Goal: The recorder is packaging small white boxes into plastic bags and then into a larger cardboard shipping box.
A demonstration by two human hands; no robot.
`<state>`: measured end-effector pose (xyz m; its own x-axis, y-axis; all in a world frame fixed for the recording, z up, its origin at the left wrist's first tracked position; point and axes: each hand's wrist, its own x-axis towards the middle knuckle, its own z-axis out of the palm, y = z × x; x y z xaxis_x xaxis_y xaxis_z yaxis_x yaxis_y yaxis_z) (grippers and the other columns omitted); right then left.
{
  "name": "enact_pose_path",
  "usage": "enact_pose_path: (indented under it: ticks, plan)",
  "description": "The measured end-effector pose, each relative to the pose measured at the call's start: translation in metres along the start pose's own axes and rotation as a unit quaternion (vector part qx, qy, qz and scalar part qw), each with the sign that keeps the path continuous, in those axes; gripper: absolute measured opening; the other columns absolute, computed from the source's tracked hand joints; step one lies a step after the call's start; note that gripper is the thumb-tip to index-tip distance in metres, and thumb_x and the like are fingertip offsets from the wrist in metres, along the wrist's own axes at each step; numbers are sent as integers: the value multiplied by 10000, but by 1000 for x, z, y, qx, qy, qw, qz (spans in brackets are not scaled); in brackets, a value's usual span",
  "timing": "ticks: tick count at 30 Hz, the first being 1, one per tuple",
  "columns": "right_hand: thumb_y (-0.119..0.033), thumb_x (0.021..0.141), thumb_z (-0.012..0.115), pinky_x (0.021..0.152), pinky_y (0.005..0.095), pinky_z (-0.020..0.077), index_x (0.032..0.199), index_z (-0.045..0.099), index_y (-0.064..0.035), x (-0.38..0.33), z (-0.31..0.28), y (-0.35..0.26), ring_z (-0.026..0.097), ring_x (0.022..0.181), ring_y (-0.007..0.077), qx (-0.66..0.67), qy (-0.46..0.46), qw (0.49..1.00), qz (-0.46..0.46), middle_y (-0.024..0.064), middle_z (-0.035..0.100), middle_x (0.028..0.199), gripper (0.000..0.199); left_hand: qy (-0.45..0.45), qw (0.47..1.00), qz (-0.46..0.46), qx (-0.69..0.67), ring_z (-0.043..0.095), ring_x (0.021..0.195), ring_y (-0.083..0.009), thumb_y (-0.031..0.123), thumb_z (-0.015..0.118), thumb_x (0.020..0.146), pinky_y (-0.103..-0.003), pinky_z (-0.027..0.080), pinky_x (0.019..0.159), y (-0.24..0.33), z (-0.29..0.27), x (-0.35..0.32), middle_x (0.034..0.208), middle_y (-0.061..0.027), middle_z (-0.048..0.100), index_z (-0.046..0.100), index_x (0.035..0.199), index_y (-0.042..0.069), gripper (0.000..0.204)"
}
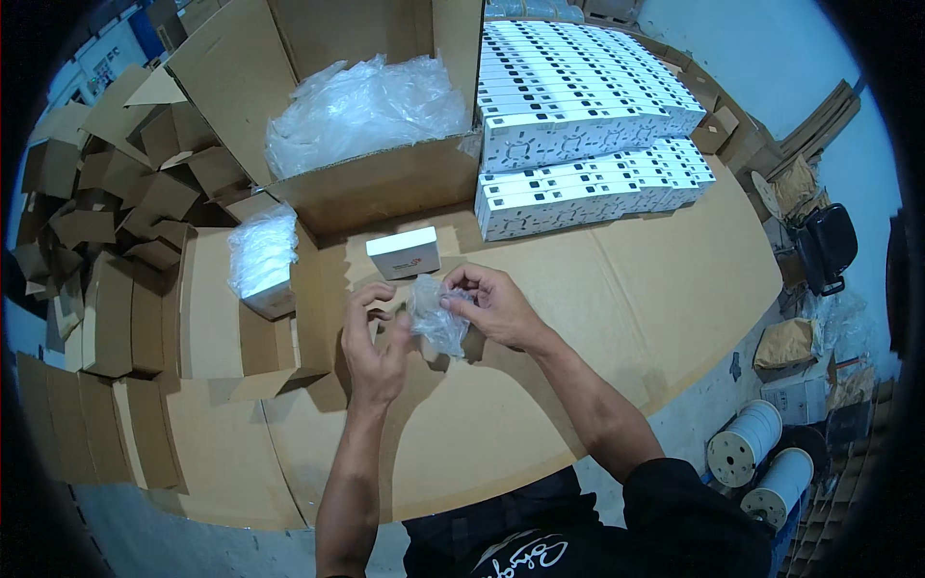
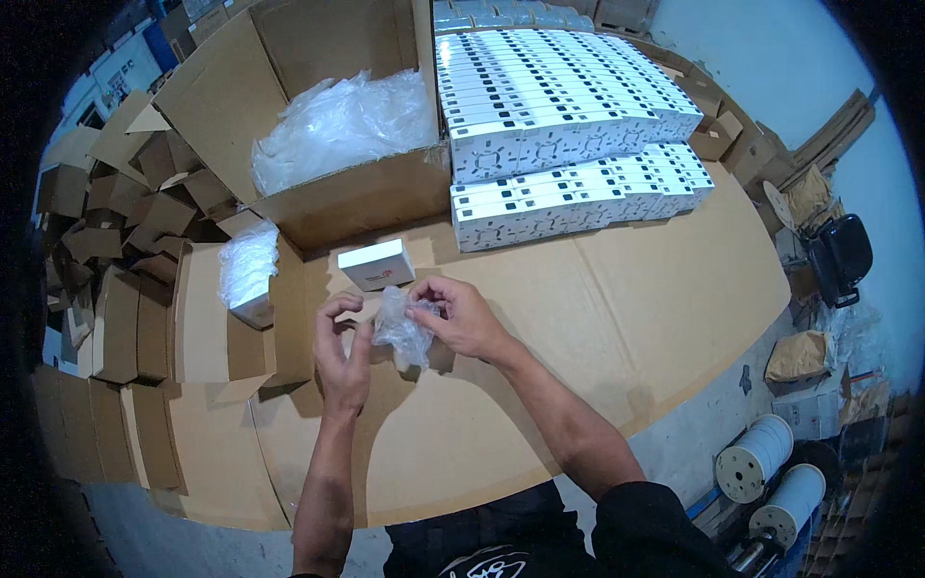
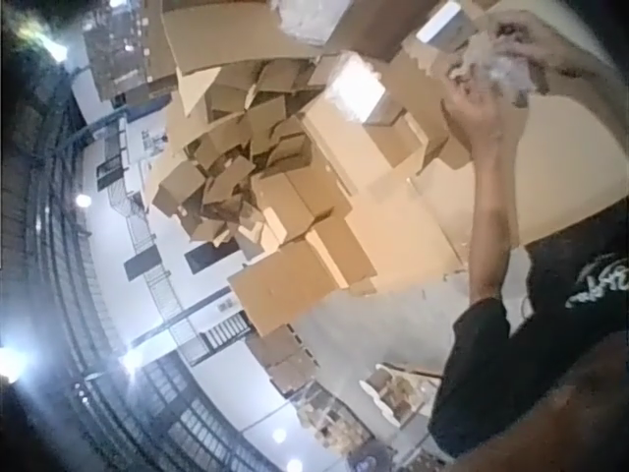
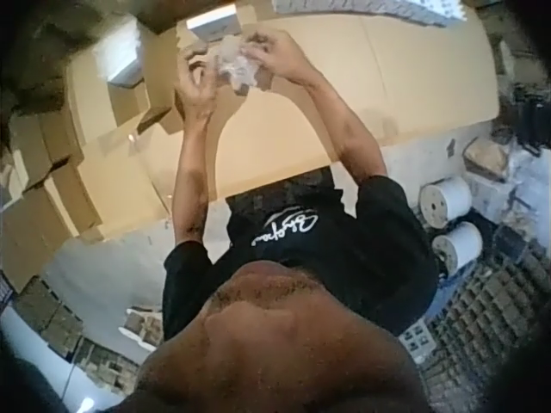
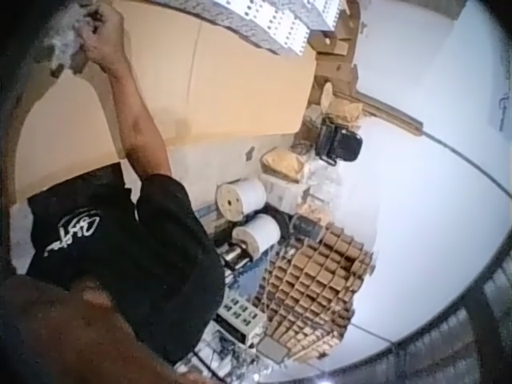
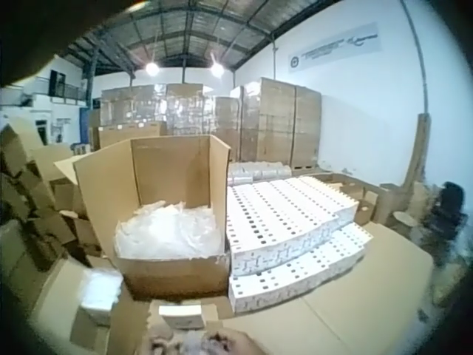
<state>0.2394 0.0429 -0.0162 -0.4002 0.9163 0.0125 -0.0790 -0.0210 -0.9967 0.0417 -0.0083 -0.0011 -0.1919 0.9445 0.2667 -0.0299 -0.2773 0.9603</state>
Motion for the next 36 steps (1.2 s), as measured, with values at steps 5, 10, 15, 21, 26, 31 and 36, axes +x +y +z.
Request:
enact_pose_path:
  ticks: [5, 10, 15, 21, 26, 31, 36]
  plan:
    - [-29, 951, 693, 759, 250, 527, 1078, 624, 14, -2, 7, -8, 614, 876, 71, 37, -13, 999, -10, 27, 649, 968, 152, -136, 949, 83, 273, 629, 969, -139, 44, 747, 878, -287, 530, 813, 15, 0, -5, 1107, -113, 637, 598, 1199, 48, 354]
    - [-22, 960, 679, 761, 243, 528, 1081, 617, 19, -2, -5, -10, 614, 879, 70, 35, 16, 999, -28, 22, 645, 979, 142, -179, 960, -98, 194, 630, 925, -144, 33, 768, 854, -273, 535, 744, 19, -16, 5, 1073, -100, 623, 635, 1167, 10, 341]
    - [-14, 956, 680, 773, 242, 526, 1090, 619, 18, -2, 4, -5, 614, 890, 69, 69, -25, 997, -4, 16, 639, 986, 151, -180, 945, 83, 260, 615, 845, -185, 48, 768, 858, -310, 526, 722, 11, -16, 1, 996, -101, 606, 686, 1132, 13, 289]
    - [-59, 956, 696, 644, 207, 437, 1069, 631, -20, -2, -11, -15, 540, 754, 26, -15, 20, 1000, 4, -35, 605, 851, 136, -178, 958, 35, 223, 584, 863, -175, 111, 650, 974, -318, 504, 716, 4, -31, 11, 1049, -83, 594, 629, 1027, -23, 146]
    - [-76, 956, 700, 559, 215, 351, 967, 592, -56, 0, -16, -12, 434, 632, 9, -19, 33, 999, -8, -70, 539, 749, 110, 22, 973, -100, -207, 583, 925, -133, 262, 509, 1083, -269, 506, 780, -13, -21, 9, 1103, -34, 600, 527, 1109, 24, 240]
    - [-69, 941, 699, 570, 243, 387, 892, 512, -58, -6, 13, -13, 461, 642, 46, -87, 106, 986, -97, -36, 512, 721, 194, 49, 968, -137, -206, 594, 995, -117, 233, 571, 1056, -278, 521, 838, -16, 0, -15, 1167, -59, 612, 479, 1266, 47, 295]
    - [-38, 894, 731, 582, 232, 385, 859, 478, -75, -11, 24, -12, 427, 652, 39, -181, 48, 971, -146, -37, 485, 756, 257, 24, 985, -168, -32, 605, 917, -94, 111, 589, 1031, -274, 514, 807, -9, 6, -18, 1068, -57, 652, 578, 1206, 1, 207]
